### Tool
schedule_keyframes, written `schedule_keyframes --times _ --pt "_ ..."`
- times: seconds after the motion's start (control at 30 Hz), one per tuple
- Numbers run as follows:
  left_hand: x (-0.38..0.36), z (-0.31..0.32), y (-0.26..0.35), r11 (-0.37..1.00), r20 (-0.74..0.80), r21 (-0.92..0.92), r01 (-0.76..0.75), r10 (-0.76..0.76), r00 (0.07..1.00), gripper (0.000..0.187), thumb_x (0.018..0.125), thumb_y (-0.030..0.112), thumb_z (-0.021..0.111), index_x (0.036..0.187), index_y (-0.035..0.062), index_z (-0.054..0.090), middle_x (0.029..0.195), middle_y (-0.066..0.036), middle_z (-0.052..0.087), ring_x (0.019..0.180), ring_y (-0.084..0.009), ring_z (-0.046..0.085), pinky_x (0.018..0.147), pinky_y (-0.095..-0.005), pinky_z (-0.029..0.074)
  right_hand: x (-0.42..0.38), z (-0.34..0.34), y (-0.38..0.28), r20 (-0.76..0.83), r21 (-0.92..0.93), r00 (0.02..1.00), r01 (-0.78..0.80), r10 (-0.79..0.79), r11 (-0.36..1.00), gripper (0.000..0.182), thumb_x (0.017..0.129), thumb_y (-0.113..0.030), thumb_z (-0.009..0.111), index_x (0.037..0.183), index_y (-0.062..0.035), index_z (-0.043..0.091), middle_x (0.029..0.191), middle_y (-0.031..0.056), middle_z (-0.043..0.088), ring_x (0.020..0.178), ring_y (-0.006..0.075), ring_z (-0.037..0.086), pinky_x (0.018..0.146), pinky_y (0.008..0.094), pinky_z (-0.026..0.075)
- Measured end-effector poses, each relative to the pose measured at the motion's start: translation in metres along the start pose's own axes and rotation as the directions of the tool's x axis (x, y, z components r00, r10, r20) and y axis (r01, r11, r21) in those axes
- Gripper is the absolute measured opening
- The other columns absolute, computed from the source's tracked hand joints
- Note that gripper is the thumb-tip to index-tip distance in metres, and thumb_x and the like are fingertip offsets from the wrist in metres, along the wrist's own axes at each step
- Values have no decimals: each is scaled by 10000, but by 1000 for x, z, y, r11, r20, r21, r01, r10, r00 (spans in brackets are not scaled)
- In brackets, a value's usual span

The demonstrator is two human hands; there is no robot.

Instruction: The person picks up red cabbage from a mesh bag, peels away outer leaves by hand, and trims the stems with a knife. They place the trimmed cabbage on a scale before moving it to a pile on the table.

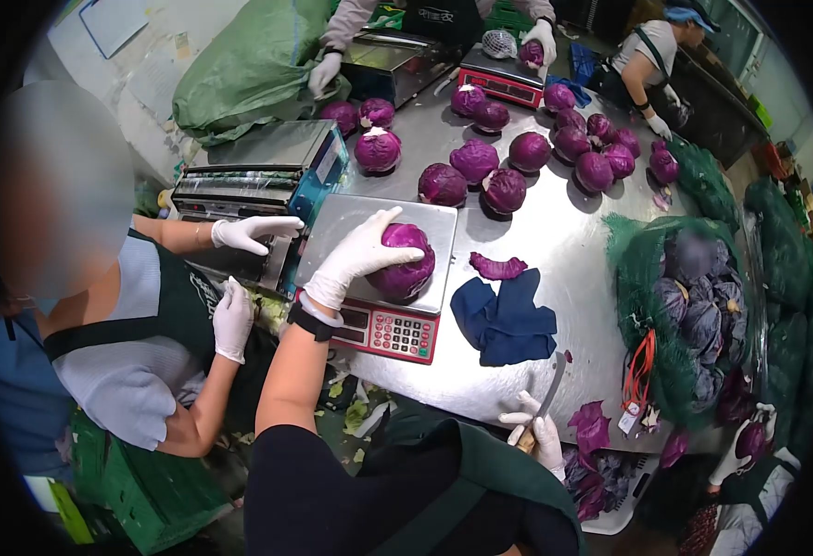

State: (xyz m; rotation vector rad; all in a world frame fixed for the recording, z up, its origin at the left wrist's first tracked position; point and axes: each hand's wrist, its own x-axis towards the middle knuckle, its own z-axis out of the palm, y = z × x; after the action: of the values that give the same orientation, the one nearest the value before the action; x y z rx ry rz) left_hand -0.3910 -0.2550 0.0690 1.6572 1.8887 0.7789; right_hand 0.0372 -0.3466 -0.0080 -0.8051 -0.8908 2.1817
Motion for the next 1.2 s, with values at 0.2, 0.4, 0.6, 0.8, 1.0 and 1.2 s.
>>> schedule_keyframes --times 0.2,0.4,0.6,0.8,1.0,1.2 --pt "-6 2 -66 729 -114 -667 154 -304 946 534 848 412 627 1206 26 534 1157 -105 588 1044 -183 567 895 -307 454 0 -1 -2 -25 -70 999 42 -44 997 558 951 -345 470 1345 32 353 1007 194 650 671 151 624 628 241 506" --pt "-42 19 -93 217 -124 -976 -23 -465 876 662 860 579 516 1290 79 467 1250 -97 546 1105 -241 566 937 -443 468 3 -3 4 -16 -74 1000 24 -26 997 572 952 -371 465 1338 33 342 1010 208 644 652 146 623 585 226 517" --pt "-57 36 -88 85 -191 -982 -171 -503 843 800 806 715 459 1352 131 412 1348 -77 457 1219 -241 466 1004 -459 394 8 -6 5 9 -59 998 -69 70 996 556 946 -352 489 1364 -19 337 1029 221 633 678 152 613 616 248 517" --pt "-53 53 -95 199 -282 -958 -209 -493 823 833 835 653 500 1397 63 324 1386 -81 392 1261 -219 406 1057 -421 323 4 9 0 -20 -85 999 -51 50 995 547 950 -339 480 1363 -11 333 1035 220 632 683 146 618 615 245 524" --pt "-49 56 -100 215 -305 -951 -221 -542 783 783 839 654 488 1365 85 377 1347 -88 447 1230 -224 446 1061 -412 331 -3 11 3 -56 -11 998 -28 27 1000 553 945 -349 487 1361 -15 341 1032 216 634 688 142 623 603 243 530" --pt "-50 53 -85 291 -356 -930 -225 -556 751 792 845 642 494 1378 73 352 1357 -89 419 1251 -216 417 1059 -403 326 -3 11 2 -21 -51 1000 -9 8 999 555 947 -347 486 1361 -8 340 1032 214 634 695 142 625 609 240 530"
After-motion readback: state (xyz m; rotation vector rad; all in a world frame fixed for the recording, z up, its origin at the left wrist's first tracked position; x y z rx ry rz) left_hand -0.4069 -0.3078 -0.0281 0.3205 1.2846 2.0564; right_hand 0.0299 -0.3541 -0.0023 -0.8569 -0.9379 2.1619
